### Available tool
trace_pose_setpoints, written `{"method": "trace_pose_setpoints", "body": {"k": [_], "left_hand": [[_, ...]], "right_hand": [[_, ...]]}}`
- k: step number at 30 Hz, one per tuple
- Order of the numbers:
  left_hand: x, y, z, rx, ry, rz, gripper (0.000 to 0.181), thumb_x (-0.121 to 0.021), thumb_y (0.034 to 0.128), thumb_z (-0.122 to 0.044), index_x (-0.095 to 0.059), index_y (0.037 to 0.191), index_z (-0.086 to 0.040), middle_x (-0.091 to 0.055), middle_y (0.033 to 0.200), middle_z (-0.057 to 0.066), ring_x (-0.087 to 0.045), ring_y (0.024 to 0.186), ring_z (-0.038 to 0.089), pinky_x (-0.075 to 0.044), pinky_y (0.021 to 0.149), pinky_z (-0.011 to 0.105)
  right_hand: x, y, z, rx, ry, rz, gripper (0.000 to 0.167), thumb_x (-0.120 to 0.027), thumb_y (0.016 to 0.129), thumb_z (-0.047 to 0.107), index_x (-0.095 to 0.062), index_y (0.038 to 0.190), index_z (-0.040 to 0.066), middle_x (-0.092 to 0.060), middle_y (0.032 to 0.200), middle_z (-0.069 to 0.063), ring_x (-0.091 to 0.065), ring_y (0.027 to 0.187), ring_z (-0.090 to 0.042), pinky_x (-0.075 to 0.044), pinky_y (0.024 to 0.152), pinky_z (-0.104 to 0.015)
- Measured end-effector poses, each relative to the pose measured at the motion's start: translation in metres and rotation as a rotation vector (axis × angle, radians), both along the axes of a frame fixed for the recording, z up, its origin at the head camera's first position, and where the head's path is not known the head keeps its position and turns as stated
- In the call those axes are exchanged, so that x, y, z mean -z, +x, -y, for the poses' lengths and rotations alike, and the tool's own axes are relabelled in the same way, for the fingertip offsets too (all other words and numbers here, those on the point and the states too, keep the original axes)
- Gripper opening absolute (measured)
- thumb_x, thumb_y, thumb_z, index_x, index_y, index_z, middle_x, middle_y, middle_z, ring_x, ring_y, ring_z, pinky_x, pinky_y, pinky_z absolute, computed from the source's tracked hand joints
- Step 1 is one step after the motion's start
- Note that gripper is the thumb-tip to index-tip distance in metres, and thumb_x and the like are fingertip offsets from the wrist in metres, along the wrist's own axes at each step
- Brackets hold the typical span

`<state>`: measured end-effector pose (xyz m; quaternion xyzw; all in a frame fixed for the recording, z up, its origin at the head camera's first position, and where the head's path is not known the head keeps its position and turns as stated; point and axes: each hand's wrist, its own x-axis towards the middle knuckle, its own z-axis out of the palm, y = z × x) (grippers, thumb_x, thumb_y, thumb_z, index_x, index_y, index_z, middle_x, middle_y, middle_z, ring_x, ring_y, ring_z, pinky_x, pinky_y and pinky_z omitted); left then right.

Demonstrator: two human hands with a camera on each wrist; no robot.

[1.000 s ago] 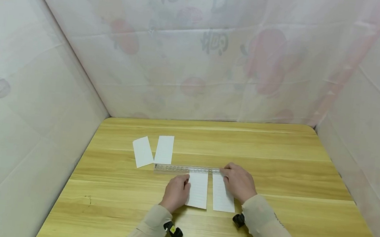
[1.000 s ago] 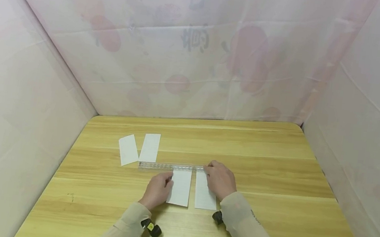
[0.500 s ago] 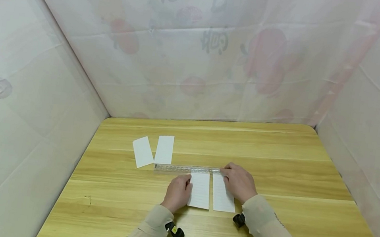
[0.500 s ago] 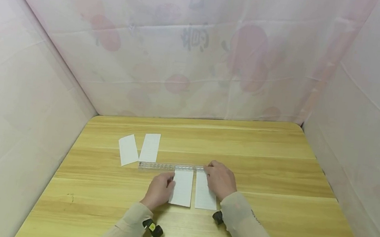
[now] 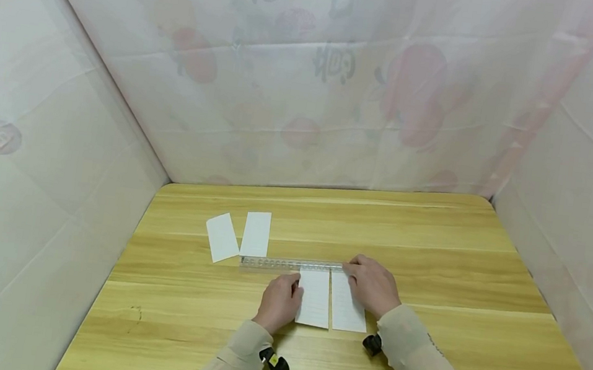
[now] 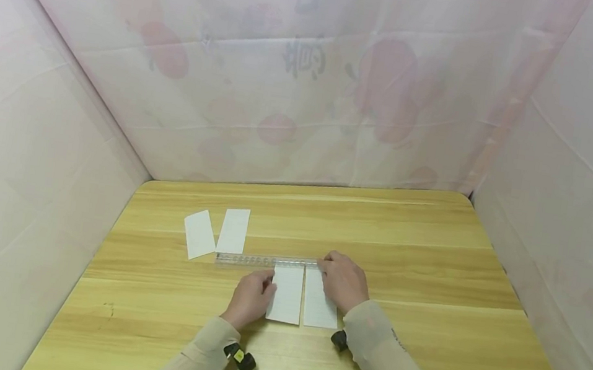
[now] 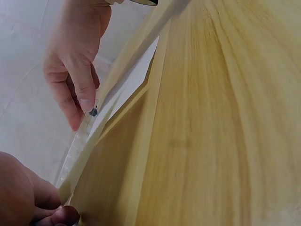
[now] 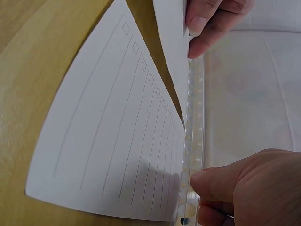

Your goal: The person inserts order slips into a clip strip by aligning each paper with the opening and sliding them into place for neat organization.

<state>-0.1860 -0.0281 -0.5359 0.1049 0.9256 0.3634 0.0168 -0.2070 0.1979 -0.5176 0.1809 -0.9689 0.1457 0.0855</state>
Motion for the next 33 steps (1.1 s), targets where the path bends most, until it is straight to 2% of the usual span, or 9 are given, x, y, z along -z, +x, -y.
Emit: {"method": "trace_pose_setpoints", "body": {"k": [2,5,7,18,25,33], "left_hand": [[-0.0003,0.0003,0.0001,-0.003,-0.003,-0.002,0.010,-0.060,0.0935,-0.011,-0.063,0.086,-0.006,-0.042,0.061,-0.003,-0.036,0.051,0.010,-0.031,0.048,0.025],[-0.0001,0.0004,0.0006,0.006,-0.007,-0.001,0.022,-0.062,0.0921,-0.012,-0.053,0.072,-0.010,-0.041,0.059,-0.003,-0.035,0.049,0.010,-0.029,0.046,0.025],[0.0001,0.0003,0.0010,0.011,-0.012,-0.002,0.027,-0.063,0.0912,-0.012,-0.049,0.069,-0.012,-0.041,0.059,-0.003,-0.035,0.049,0.010,-0.028,0.046,0.024],[0.0028,-0.0001,-0.0005,0.004,-0.034,-0.044,0.027,-0.064,0.0893,-0.011,-0.047,0.068,-0.013,-0.040,0.060,-0.003,-0.035,0.051,0.011,-0.029,0.048,0.025],[0.0014,-0.0005,-0.0013,-0.006,-0.044,-0.023,0.027,-0.064,0.0907,-0.013,-0.049,0.068,-0.013,-0.042,0.061,-0.003,-0.037,0.052,0.011,-0.030,0.049,0.025],[0.0003,0.0000,-0.0005,0.004,-0.042,-0.040,0.029,-0.064,0.0896,-0.013,-0.047,0.067,-0.013,-0.040,0.059,-0.003,-0.035,0.050,0.011,-0.029,0.048,0.025]], "right_hand": [[0.0003,0.0005,0.0002,0.002,-0.007,-0.004,0.026,-0.066,0.089,0.007,-0.073,0.114,0.011,-0.065,0.103,-0.004,-0.062,0.089,-0.021,-0.052,0.071,-0.038],[0.0012,0.0008,0.0002,0.002,-0.011,-0.009,0.026,-0.066,0.089,0.008,-0.073,0.113,0.011,-0.065,0.103,-0.003,-0.062,0.089,-0.021,-0.052,0.071,-0.038],[0.0016,0.0005,-0.0001,0.002,-0.016,-0.009,0.025,-0.067,0.089,0.008,-0.073,0.113,0.011,-0.065,0.103,-0.003,-0.062,0.089,-0.021,-0.052,0.071,-0.037],[0.0038,-0.0005,-0.0016,-0.003,-0.032,-0.013,0.026,-0.067,0.088,0.007,-0.073,0.113,0.012,-0.066,0.103,-0.003,-0.062,0.089,-0.021,-0.052,0.071,-0.038],[0.0036,-0.0012,-0.0010,0.003,-0.034,-0.012,0.027,-0.067,0.088,0.007,-0.073,0.113,0.012,-0.066,0.103,-0.003,-0.062,0.089,-0.021,-0.052,0.071,-0.038],[0.0028,-0.0013,-0.0006,0.007,-0.033,0.007,0.026,-0.066,0.089,0.008,-0.072,0.114,0.013,-0.065,0.104,-0.002,-0.062,0.089,-0.020,-0.052,0.071,-0.037]]}}
